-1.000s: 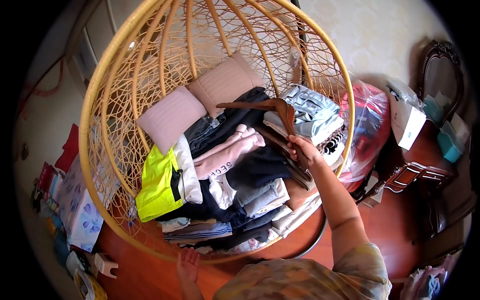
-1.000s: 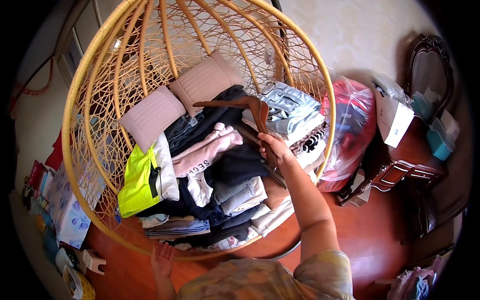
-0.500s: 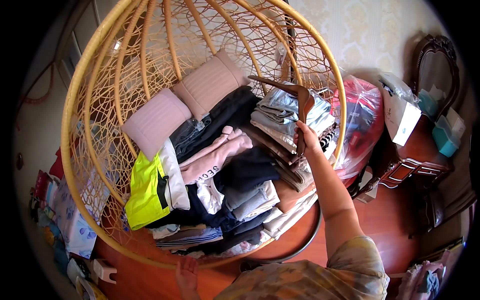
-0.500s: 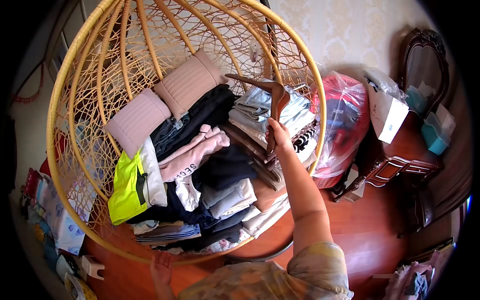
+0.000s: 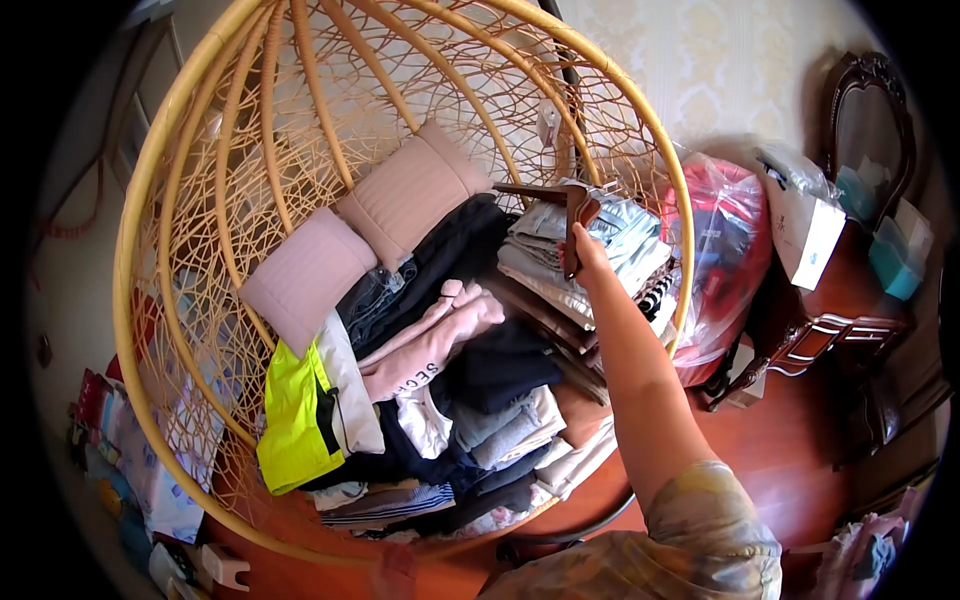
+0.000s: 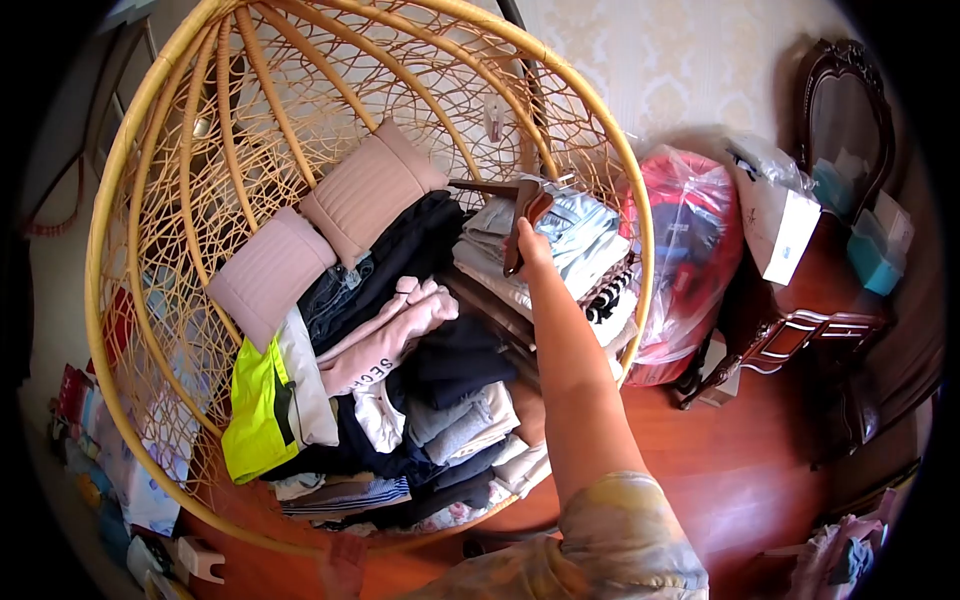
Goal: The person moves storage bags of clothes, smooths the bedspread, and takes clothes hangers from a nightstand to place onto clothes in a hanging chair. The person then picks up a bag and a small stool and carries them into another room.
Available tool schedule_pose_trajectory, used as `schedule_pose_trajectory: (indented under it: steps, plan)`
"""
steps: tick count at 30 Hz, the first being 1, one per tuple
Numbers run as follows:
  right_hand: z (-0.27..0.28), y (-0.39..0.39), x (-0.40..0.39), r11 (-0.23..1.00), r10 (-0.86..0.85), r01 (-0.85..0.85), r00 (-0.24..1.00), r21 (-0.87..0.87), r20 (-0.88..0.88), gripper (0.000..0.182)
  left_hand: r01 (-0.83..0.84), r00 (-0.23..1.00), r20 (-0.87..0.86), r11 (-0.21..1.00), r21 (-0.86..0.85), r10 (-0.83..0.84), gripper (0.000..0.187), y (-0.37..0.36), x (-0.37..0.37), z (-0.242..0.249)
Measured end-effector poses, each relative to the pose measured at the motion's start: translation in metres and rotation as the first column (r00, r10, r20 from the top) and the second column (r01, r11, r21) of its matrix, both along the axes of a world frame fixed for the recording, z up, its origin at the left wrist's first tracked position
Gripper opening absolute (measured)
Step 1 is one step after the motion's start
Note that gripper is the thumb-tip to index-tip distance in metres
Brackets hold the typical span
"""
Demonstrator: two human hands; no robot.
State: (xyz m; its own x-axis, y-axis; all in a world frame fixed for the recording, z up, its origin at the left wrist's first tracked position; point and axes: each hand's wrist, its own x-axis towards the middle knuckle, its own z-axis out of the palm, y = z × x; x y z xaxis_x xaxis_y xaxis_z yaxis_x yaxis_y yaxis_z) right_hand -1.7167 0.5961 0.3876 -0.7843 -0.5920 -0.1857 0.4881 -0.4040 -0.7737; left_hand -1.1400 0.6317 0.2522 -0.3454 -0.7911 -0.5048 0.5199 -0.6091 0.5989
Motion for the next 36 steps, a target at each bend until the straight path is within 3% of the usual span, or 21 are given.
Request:
schedule_pose_trajectory:
  steps: [1, 3, 4, 6, 7, 8, 10, 12, 15, 18, 19, 20, 22, 23, 26, 28, 30, 31, 32, 34, 36]
  plan:
    - [-0.006, -0.007, -0.004, 1.000, -0.003, 0.003, 1.000, -0.005, 0.013, 0.031, 0.046, 0.997, -0.061, 0.999, 0.006, -0.045, 0.023, -0.001, 0.003, 0.005]
    - [-0.021, -0.023, -0.013, 0.961, -0.118, 0.178, 0.956, 0.210, -0.270, 0.038, 0.030, 0.995, -0.097, 0.999, 0.044, -0.026, 0.024, -0.008, 0.017, -0.019]
    - [-0.031, -0.033, -0.020, 0.943, -0.142, 0.222, 0.943, 0.249, -0.302, 0.054, 0.012, 0.989, -0.145, 0.996, 0.088, 0.001, 0.026, -0.010, 0.020, -0.023]
    - [-0.048, -0.044, -0.013, 0.831, -0.287, 0.485, 0.794, 0.273, -0.536, 0.066, 0.025, 0.989, -0.147, 0.995, 0.096, -0.010, 0.026, -0.012, 0.021, -0.025]
    - [-0.033, -0.033, 0.004, 0.873, -0.214, 0.378, 0.864, 0.309, -0.456, 0.076, 0.030, 0.988, -0.152, 0.995, 0.099, -0.014, 0.026, -0.011, 0.019, -0.024]
    - [-0.021, -0.024, 0.019, 0.871, -0.213, 0.380, 0.863, 0.312, -0.458, 0.076, 0.031, 0.988, -0.153, 0.994, 0.104, -0.015, 0.026, -0.011, 0.017, -0.025]
    - [-0.002, -0.012, 0.044, 0.920, -0.072, 0.211, 0.919, 0.331, -0.388, 0.083, -0.012, 1.000, 0.018, 0.999, 0.044, 0.011, 0.029, -0.012, 0.014, -0.026]
    - [0.002, -0.011, 0.055, 0.887, -0.096, 0.252, 0.920, 0.386, -0.379, 0.083, -0.005, 1.000, 0.019, 0.999, 0.040, 0.004, 0.029, -0.014, 0.012, -0.022]
    - [-0.009, -0.012, 0.063, 0.748, -0.169, 0.448, 0.842, 0.489, -0.512, 0.076, 0.008, 1.000, 0.028, 0.999, 0.048, -0.009, 0.029, -0.021, 0.011, -0.022]
    - [-0.029, -0.011, 0.068, 0.811, -0.246, 0.459, 0.830, 0.362, -0.501, 0.074, 0.020, 1.000, 0.006, 0.998, 0.068, -0.021, 0.029, -0.028, 0.012, -0.028]
    - [-0.033, -0.012, 0.071, 0.838, -0.257, 0.439, 0.842, 0.324, -0.474, 0.062, 0.030, 0.999, -0.021, 0.997, 0.067, -0.028, 0.028, -0.029, 0.015, -0.030]
    - [-0.035, -0.013, 0.072, 0.838, -0.252, 0.435, 0.844, 0.330, -0.474, 0.062, 0.026, 1.000, -0.019, 0.997, 0.073, -0.025, 0.028, -0.030, 0.016, -0.031]
    - [-0.036, -0.012, 0.076, 0.949, -0.214, 0.255, 0.952, 0.185, -0.218, 0.045, 0.059, 0.998, -0.031, 0.996, 0.063, -0.058, 0.026, -0.031, 0.020, -0.032]
    - [-0.040, -0.013, 0.064, 0.973, -0.169, 0.197, 0.962, 0.120, -0.215, 0.033, 0.057, 0.998, -0.028, 0.996, 0.066, -0.055, 0.026, -0.031, 0.022, -0.033]
    - [-0.028, -0.009, 0.049, 0.999, 0.013, -0.012, 1.000, 0.043, -0.018, 0.027, 0.063, 0.997, -0.042, 0.996, 0.069, -0.060, 0.028, -0.033, 0.032, -0.035]
    - [-0.032, -0.013, 0.040, 0.998, 0.028, -0.027, 0.999, 0.050, -0.022, 0.025, 0.059, 0.998, -0.032, 0.996, 0.069, -0.057, 0.028, -0.031, 0.036, -0.039]
    - [-0.036, -0.015, 0.038, 0.986, -0.037, 0.074, 0.970, 0.148, -0.239, 0.021, 0.050, 0.999, -0.007, 0.995, 0.088, -0.050, 0.028, -0.029, 0.037, -0.040]
    - [-0.042, -0.014, 0.042, 0.990, -0.034, 0.078, 0.941, 0.116, -0.337, 0.018, 0.043, 0.999, 0.018, 0.994, 0.101, -0.046, 0.028, -0.029, 0.038, -0.040]
    - [-0.048, -0.014, 0.046, 0.990, -0.032, 0.076, 0.941, 0.120, -0.337, 0.018, 0.042, 0.999, 0.019, 0.994, 0.105, -0.044, 0.028, -0.028, 0.039, -0.042]
    - [-0.061, -0.016, 0.055, 0.955, -0.136, 0.248, 0.855, 0.164, -0.501, 0.015, 0.053, 0.999, 0.009, 0.992, 0.118, -0.054, 0.027, -0.030, 0.041, -0.048]
    - [-0.074, -0.016, 0.062, 0.944, -0.139, 0.273, 0.836, 0.184, -0.531, 0.015, 0.060, 0.998, 0.013, 0.992, 0.109, -0.062, 0.027, -0.032, 0.041, -0.049]
